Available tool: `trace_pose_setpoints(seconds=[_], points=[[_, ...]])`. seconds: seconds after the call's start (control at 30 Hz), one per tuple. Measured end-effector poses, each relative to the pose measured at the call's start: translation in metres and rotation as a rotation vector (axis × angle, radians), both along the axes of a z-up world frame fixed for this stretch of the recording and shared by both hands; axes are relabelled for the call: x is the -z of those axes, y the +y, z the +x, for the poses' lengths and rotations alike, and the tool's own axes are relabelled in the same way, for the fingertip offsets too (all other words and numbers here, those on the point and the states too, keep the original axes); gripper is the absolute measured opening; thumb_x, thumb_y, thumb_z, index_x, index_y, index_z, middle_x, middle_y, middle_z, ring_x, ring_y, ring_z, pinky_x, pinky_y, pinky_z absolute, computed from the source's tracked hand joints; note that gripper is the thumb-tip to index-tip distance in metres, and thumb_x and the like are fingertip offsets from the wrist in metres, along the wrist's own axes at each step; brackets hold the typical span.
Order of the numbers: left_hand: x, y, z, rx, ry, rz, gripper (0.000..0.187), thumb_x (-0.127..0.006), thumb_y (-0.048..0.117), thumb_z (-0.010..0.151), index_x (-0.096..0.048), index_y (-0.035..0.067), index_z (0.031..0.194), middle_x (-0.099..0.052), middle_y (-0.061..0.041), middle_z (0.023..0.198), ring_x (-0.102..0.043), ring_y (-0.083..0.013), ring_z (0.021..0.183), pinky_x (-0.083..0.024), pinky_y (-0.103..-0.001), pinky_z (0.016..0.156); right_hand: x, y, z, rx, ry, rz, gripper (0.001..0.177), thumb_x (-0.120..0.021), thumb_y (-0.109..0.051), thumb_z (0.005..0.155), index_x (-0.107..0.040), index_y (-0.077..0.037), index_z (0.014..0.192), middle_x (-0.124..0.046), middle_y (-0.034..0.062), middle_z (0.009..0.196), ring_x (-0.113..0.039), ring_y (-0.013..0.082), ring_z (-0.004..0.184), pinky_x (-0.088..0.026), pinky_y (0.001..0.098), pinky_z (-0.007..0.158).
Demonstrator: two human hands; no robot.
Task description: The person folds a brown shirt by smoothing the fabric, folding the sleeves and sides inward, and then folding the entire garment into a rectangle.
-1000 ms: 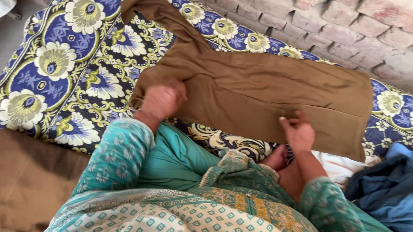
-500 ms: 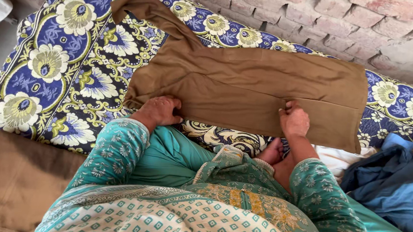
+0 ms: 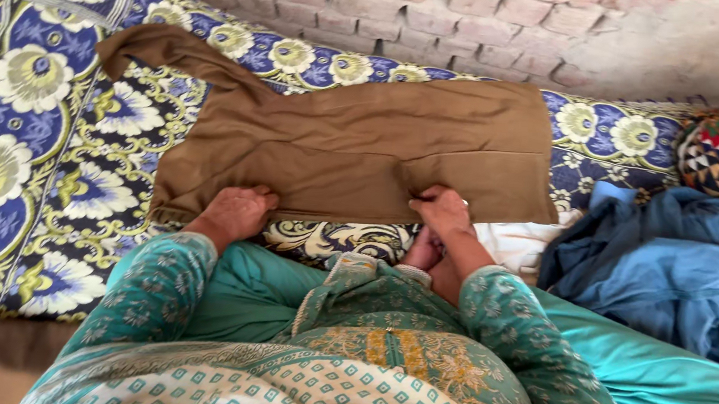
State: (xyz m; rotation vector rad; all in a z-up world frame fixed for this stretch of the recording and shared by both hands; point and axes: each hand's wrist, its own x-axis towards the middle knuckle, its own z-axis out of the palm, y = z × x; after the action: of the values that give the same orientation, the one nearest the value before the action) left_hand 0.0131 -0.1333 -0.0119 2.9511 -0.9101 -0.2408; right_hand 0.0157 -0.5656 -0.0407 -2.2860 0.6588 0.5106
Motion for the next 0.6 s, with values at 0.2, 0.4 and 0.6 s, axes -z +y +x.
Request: trace_pose_setpoints(seconds=[0.2, 0.4, 0.6], points=[[-0.018, -0.004, -0.008, 0.017, -0.037, -0.054, 0.017, -0.056, 0.017, 0.089, -0.069, 0.014, 0.101, -0.07, -0.012, 0.107, -0.07, -0.0343, 0.096, -0.056, -0.047, 0.082, 0.029, -0.013, 0.012, -0.05, -0.354, -0.104, 0.042, -0.079, -0.035, 0.082, -0.074, -0.01, 0.115, -0.073, 0.0251, 0.107, -0.069, 0.0399, 0.104, -0.054, 0.0438, 0.094], [-0.053, -0.022, -0.012, -0.039, 0.132, 0.009, 0.023, -0.067, 0.035, 0.085, -0.069, 0.014, 0.095, -0.07, -0.009, 0.104, -0.068, -0.0314, 0.097, -0.054, -0.046, 0.085, 0.0, -0.004, -0.013, -0.064, -0.611, -0.152, 0.048, -0.072, -0.026, 0.089, -0.058, -0.001, 0.127, -0.07, 0.0243, 0.116, -0.065, 0.0419, 0.112, -0.051, 0.0482, 0.097], [-0.044, -0.052, -0.003, 0.091, -0.384, -0.247, 0.056, -0.059, 0.04, 0.098, -0.056, 0.008, 0.143, -0.053, -0.014, 0.154, -0.048, -0.0288, 0.145, -0.039, -0.047, 0.118, -0.02, 0.103, -0.048, -0.644, -0.96, -0.266, 0.078, -0.068, -0.037, 0.094, -0.036, 0.004, 0.152, -0.032, 0.0313, 0.16, -0.029, 0.046, 0.151, -0.026, 0.055, 0.122]])
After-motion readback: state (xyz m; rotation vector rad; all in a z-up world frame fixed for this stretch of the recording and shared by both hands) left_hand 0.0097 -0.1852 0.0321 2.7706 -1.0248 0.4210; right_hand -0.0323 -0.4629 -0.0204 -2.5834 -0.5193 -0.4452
